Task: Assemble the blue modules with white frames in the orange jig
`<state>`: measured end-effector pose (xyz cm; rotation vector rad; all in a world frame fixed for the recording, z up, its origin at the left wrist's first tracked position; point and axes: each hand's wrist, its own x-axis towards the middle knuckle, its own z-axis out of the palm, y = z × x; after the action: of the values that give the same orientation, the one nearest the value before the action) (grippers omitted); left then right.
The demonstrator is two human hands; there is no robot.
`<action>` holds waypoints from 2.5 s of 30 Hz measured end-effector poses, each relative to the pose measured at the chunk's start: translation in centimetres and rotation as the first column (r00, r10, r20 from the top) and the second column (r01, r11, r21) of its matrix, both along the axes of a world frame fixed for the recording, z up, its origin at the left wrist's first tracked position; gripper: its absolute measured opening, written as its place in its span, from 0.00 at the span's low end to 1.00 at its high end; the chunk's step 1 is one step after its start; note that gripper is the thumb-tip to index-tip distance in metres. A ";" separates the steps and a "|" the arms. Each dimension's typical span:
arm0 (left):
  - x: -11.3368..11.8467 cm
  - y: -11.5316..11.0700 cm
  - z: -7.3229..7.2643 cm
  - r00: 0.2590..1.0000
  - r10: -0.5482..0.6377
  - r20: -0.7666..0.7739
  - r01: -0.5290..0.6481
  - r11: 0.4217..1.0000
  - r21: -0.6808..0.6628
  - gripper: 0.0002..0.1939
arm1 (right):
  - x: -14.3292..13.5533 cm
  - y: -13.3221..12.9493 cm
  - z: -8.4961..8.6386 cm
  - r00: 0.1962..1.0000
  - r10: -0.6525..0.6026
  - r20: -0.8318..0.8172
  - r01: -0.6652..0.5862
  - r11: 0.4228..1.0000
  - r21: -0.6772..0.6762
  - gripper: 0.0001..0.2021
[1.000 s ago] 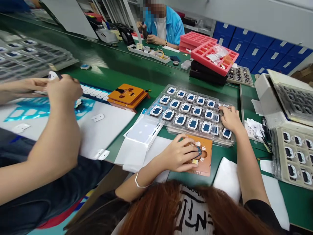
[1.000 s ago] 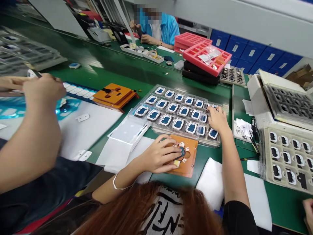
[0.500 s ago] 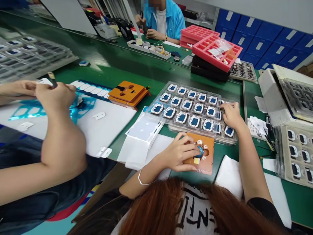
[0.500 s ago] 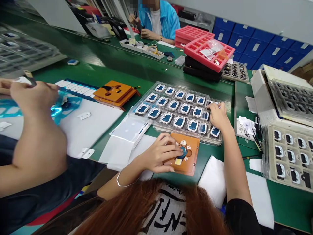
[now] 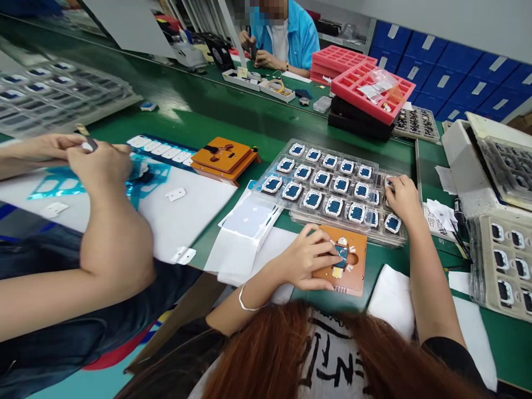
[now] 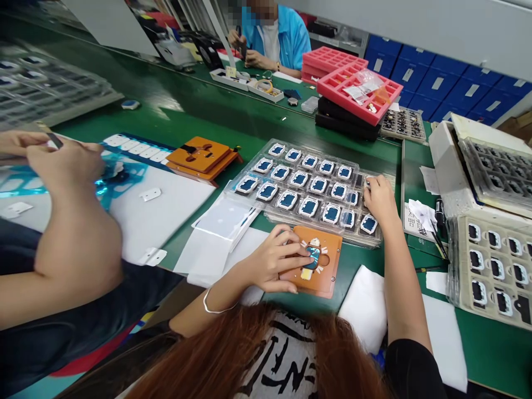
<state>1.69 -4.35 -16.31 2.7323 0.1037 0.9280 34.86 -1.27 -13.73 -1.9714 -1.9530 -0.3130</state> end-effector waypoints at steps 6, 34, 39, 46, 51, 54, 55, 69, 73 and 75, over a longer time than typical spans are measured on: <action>0.1 0.4 -0.1 0.997 -0.070 0.039 0.072 0.996 -0.057 0.29 | 0.0 -1.1 1.8 0.999 0.001 -0.048 -0.002 1.000 -0.010 0.20; -0.2 0.6 -0.2 0.997 -0.063 -0.047 0.058 0.993 -0.105 0.27 | -9.6 -14.4 -0.3 0.502 0.421 -0.756 -0.527 0.841 0.119 0.10; -0.2 0.7 -0.2 0.996 -0.068 -0.056 0.062 0.992 -0.109 0.27 | -9.4 -14.4 -0.1 0.524 0.522 -0.673 -0.598 0.788 0.146 0.05; -0.1 0.5 0.3 0.998 -0.068 -0.018 0.065 0.992 -0.107 0.27 | -9.3 -13.8 0.3 0.622 0.563 -0.544 -0.555 0.807 0.201 0.07; 0.0 0.6 0.4 0.998 -0.063 -0.024 0.060 0.992 -0.109 0.26 | -9.4 -13.9 0.8 0.624 0.574 -0.530 -0.599 0.787 0.147 0.09; 0.0 0.6 0.3 0.998 -0.065 -0.008 0.064 0.992 -0.109 0.25 | -9.4 -14.2 0.8 0.662 0.578 -0.478 -0.595 0.792 0.133 0.11; 0.0 0.6 0.3 0.998 -0.067 -0.001 0.066 0.992 -0.108 0.25 | -9.5 -14.3 0.8 0.677 0.580 -0.452 -0.592 0.795 0.135 0.11; 0.0 0.2 0.5 0.989 0.150 -0.015 -0.146 0.934 -0.325 0.24 | -11.8 -13.7 -0.4 0.794 0.540 -0.281 -0.471 0.837 0.277 0.09; -0.1 0.2 0.4 0.982 0.164 -0.096 -0.187 0.926 -0.328 0.31 | -12.1 -13.6 -0.4 0.792 0.542 -0.280 -0.471 0.835 0.284 0.09; -0.2 0.1 0.3 0.975 0.177 -0.132 -0.211 0.926 -0.314 0.31 | -12.2 -13.5 -0.4 0.793 0.541 -0.279 -0.473 0.836 0.279 0.09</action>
<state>1.53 -4.21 -15.98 2.4864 0.5101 0.7415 22.67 -14.80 -14.13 -1.2036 -2.0263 -0.0047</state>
